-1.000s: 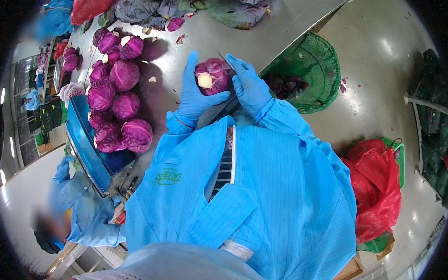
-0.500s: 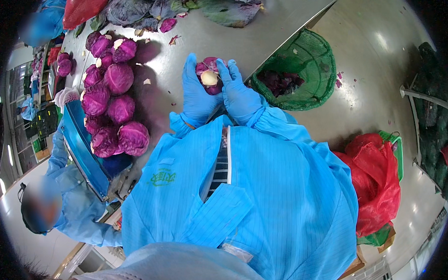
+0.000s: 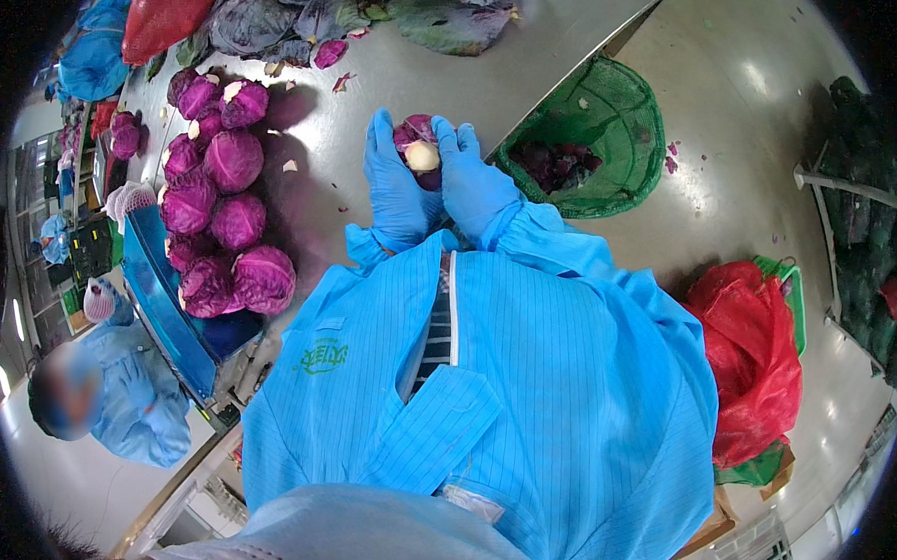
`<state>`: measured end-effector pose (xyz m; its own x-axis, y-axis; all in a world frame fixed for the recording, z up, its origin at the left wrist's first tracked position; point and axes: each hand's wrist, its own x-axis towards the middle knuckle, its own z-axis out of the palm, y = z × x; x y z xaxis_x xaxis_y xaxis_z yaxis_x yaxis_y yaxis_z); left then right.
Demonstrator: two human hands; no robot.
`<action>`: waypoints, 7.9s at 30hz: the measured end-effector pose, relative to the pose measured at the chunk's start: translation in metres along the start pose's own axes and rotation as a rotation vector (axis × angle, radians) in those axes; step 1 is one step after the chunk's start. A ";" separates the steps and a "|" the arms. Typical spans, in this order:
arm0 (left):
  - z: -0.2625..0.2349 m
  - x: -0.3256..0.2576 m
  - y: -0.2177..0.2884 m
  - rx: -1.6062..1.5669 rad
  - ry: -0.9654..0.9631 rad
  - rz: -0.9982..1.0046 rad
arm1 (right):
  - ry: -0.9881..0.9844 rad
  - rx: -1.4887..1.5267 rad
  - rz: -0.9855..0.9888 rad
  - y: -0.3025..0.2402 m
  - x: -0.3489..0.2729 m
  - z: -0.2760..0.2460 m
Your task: The person trims the stems of red cabbages and removes damaged outer leaves using a knife before placing the cabbages in a pile on a stainless steel table.
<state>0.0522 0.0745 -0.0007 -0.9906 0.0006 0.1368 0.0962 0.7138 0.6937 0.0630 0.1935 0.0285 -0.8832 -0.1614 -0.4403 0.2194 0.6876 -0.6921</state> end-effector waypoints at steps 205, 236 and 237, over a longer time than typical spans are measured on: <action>-0.007 0.029 -0.030 -1.047 -0.206 -0.109 | 0.190 0.188 -0.252 0.095 0.061 -0.019; -0.012 0.048 -0.044 -1.102 -0.472 -0.292 | 0.595 0.004 -0.294 0.100 0.044 -0.044; -0.011 0.047 -0.044 -1.044 -0.466 -0.266 | 0.500 0.101 -0.412 0.084 0.035 -0.038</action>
<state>0.0025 0.0353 -0.0171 -0.9105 0.3493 -0.2215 -0.3005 -0.1908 0.9345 0.0344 0.2728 -0.0232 -0.9841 -0.0326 0.1745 -0.1621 0.5660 -0.8083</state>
